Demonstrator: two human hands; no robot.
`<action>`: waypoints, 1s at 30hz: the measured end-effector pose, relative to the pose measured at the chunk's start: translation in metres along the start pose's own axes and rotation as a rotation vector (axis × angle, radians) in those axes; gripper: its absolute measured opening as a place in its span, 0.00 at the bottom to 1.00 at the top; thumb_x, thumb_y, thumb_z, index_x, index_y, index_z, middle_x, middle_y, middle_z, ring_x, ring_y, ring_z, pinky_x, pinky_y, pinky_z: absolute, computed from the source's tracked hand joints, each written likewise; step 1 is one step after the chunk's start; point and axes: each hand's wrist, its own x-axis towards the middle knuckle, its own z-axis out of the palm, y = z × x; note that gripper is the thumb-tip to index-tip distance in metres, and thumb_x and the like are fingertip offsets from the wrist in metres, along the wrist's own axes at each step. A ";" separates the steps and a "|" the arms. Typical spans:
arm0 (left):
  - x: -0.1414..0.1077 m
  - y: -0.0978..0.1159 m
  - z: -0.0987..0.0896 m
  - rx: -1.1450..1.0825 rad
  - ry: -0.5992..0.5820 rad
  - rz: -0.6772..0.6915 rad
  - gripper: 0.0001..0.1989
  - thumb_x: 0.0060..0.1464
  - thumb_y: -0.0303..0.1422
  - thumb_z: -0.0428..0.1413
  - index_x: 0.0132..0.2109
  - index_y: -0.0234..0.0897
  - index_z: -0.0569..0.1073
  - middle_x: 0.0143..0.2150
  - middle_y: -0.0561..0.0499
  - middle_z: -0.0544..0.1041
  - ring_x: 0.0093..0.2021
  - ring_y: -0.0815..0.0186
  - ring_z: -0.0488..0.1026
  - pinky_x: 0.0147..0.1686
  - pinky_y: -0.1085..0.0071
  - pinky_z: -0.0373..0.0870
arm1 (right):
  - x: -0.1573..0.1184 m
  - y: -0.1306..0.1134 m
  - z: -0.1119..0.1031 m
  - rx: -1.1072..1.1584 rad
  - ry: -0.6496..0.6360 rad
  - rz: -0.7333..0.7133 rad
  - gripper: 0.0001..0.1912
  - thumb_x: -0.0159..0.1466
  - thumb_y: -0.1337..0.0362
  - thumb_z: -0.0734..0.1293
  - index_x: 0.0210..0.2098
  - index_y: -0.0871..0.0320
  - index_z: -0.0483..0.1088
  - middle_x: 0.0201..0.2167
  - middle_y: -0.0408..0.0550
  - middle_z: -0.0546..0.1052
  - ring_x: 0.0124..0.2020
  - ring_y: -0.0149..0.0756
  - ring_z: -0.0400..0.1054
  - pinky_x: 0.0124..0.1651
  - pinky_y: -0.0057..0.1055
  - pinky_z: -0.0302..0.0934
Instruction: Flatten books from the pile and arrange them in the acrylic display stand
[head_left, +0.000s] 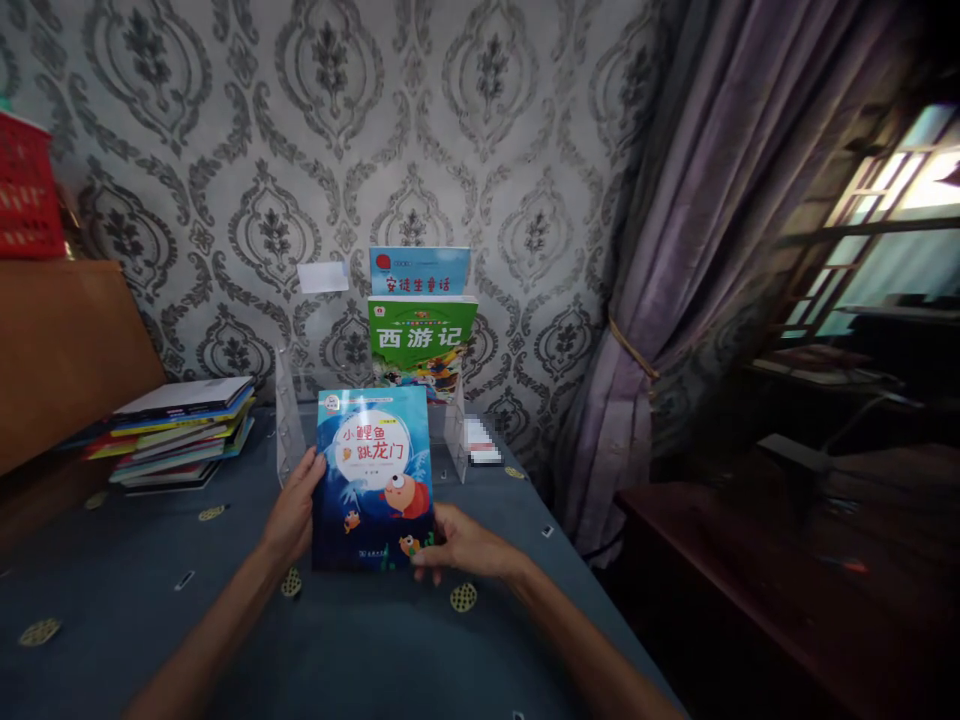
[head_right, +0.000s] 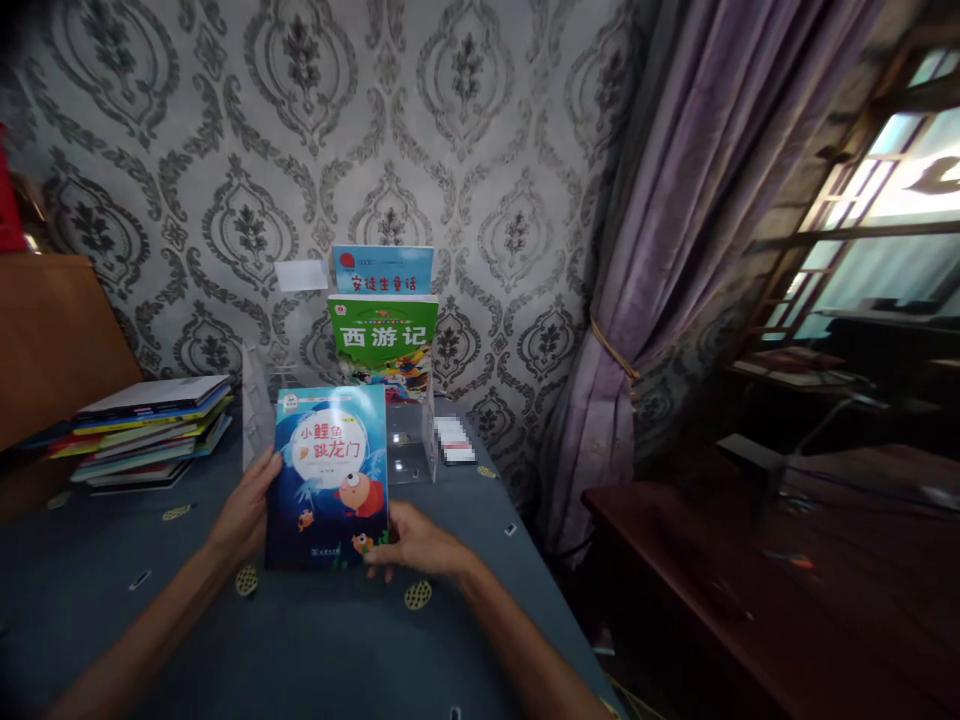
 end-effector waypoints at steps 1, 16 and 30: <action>0.002 0.004 0.005 -0.009 -0.015 0.010 0.24 0.61 0.31 0.59 0.63 0.43 0.69 0.64 0.47 0.74 0.64 0.62 0.70 0.57 0.71 0.74 | 0.001 -0.003 -0.004 -0.036 0.019 -0.024 0.22 0.54 0.52 0.77 0.38 0.59 0.68 0.30 0.41 0.74 0.28 0.30 0.73 0.27 0.24 0.65; 0.039 0.063 0.106 -0.002 -0.198 0.214 0.19 0.61 0.34 0.60 0.58 0.38 0.72 0.63 0.46 0.74 0.63 0.62 0.71 0.61 0.66 0.70 | 0.020 -0.059 -0.065 -0.170 0.358 -0.279 0.30 0.56 0.52 0.76 0.52 0.54 0.64 0.39 0.45 0.78 0.32 0.35 0.76 0.30 0.29 0.70; 0.097 0.127 0.146 0.217 -0.378 0.547 0.11 0.61 0.42 0.57 0.39 0.38 0.70 0.26 0.57 0.70 0.22 0.72 0.69 0.22 0.79 0.67 | 0.077 -0.134 -0.149 -0.369 0.452 -0.470 0.23 0.54 0.57 0.74 0.46 0.53 0.66 0.43 0.46 0.76 0.40 0.41 0.73 0.34 0.34 0.73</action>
